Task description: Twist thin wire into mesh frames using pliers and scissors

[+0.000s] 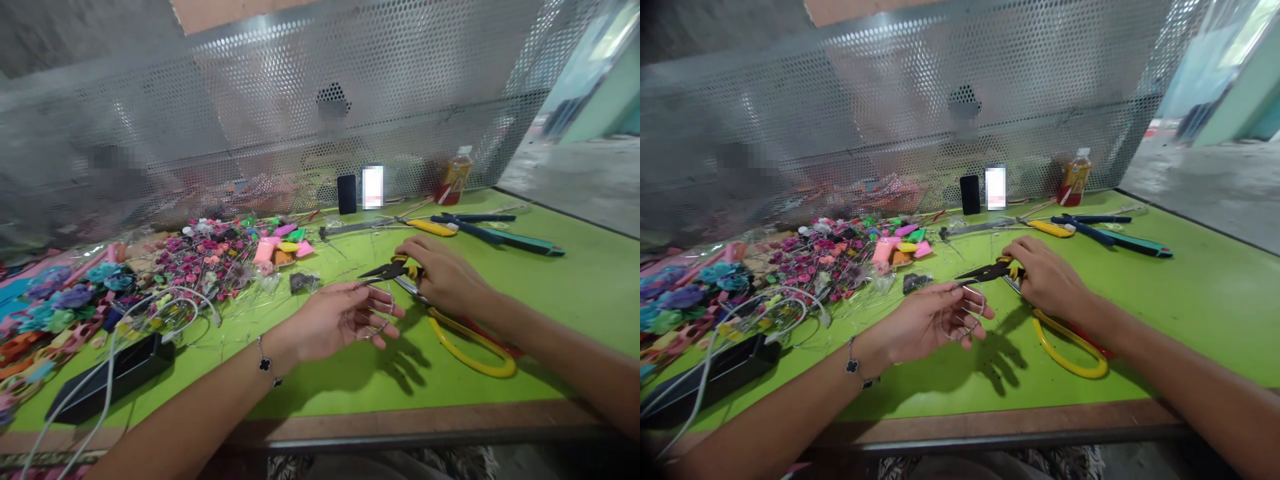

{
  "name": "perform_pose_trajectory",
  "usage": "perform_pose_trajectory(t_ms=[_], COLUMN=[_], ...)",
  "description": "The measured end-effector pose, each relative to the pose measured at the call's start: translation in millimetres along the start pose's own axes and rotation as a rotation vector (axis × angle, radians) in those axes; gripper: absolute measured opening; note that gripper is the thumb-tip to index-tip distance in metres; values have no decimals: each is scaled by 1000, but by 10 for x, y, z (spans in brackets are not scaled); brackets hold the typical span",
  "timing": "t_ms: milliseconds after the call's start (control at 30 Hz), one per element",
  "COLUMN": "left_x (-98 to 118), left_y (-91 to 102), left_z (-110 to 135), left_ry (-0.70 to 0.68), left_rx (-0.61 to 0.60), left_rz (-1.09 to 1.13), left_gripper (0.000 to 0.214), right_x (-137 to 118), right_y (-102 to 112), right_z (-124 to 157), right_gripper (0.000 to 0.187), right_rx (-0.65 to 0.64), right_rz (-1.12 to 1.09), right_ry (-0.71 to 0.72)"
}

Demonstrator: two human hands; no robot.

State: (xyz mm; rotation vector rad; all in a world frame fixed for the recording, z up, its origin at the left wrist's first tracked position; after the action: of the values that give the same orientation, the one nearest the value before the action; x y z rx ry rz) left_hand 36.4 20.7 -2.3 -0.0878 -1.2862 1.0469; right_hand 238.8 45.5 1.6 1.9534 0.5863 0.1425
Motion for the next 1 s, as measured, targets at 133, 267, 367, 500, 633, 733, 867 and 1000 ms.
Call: perform_pose_trajectory(t_ms=[133,267,367,500,633,733,867,1000], left_x=[19,19,39,-16,-242,-305,-314,-329], left_y=[98,216,223,-9,-216,-206,-136,-133], left_z=[-41,-114,-91,18,52,41,22,10], left_ry=[64,46,-111,-414,-621,-688,-681,-646], left_rx=[-6,42,144,180,22,53,81,101], left_rz=[31,-4,-377,-1151,-1669,-1814,-1732,-1685], left_gripper=[32,41,41,44,45,47,52,53], right_x=[414,1032,1404,1597,1598,1562,1283,699], right_y=[-80,-131,-137,-123,-90,-28,84,30], right_z=[24,173,287,369,423,439,253,-221], right_gripper=[48,36,21,17,30,36,47,43], right_rx=[-110,-223,-293,-377,-429,-434,-421,-444], right_rz=[38,147,165,79,12,48,112,104], right_ry=[-26,-132,-196,-166,-128,-144,-85,86])
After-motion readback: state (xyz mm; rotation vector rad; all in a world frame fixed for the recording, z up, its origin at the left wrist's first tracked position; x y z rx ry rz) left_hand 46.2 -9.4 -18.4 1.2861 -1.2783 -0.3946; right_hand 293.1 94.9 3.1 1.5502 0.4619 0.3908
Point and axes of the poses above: each hand's wrist, its own z-axis away from the middle knuckle, its own y-axis out of the back of the hand, x = y × z, the point moved 6 cm from there along -z, towards the middle knuckle, and after that the axes turned 8 degrees about y, right-handed, at the moved point
